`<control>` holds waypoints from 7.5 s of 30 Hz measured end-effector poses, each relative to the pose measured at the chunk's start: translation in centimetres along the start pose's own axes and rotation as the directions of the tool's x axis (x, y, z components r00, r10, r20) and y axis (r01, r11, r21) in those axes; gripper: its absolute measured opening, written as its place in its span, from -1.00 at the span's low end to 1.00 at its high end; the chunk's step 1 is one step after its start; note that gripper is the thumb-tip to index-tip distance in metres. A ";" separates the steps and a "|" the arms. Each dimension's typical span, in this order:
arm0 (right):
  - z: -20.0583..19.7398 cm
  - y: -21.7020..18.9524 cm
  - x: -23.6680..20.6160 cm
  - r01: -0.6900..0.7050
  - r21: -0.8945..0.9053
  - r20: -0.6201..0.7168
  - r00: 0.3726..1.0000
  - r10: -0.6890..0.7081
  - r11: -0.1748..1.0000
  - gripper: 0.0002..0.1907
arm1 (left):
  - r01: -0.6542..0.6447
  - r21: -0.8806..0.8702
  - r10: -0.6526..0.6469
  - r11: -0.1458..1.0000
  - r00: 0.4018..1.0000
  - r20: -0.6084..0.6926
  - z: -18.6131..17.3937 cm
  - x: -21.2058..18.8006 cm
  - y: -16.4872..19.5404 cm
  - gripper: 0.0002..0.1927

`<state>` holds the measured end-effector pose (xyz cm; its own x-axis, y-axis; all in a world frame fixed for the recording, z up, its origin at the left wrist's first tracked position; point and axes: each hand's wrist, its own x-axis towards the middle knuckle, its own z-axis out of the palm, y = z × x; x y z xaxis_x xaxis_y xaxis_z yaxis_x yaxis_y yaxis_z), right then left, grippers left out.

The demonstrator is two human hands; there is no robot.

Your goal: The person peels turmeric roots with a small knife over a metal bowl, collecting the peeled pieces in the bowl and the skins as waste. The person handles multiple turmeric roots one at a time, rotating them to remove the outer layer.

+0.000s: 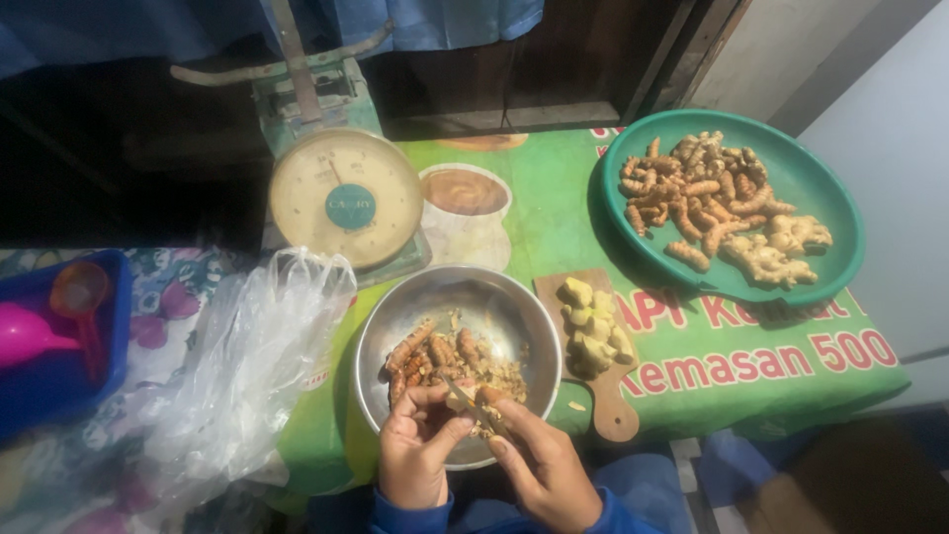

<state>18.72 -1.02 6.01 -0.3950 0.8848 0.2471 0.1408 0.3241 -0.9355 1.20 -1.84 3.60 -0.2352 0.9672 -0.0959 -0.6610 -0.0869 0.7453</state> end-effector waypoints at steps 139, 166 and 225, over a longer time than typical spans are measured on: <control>-3.3 -3.0 1.0 -0.356 0.293 0.428 0.879 0.211 0.887 -0.45 | 0.143 0.053 -0.151 0.988 0.963 0.223 -0.1 0.6 3.3 -0.42; -3.4 -2.7 0.2 -0.212 0.220 0.307 0.942 0.138 0.952 -0.56 | 0.197 -0.043 -0.173 0.979 0.929 0.328 -0.1 -0.7 1.8 -0.40; -0.4 -0.5 -0.1 -0.115 -0.006 0.018 0.993 0.115 0.993 -0.55 | 0.130 -0.387 -0.062 0.913 0.981 0.182 0.6 0.3 -0.3 -0.47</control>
<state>19.05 -1.17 6.49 -0.3923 0.9101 0.1332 0.1906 0.2221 -0.9562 1.80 -1.42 3.79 -0.0597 0.9980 -0.0202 -0.9099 -0.0461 0.4122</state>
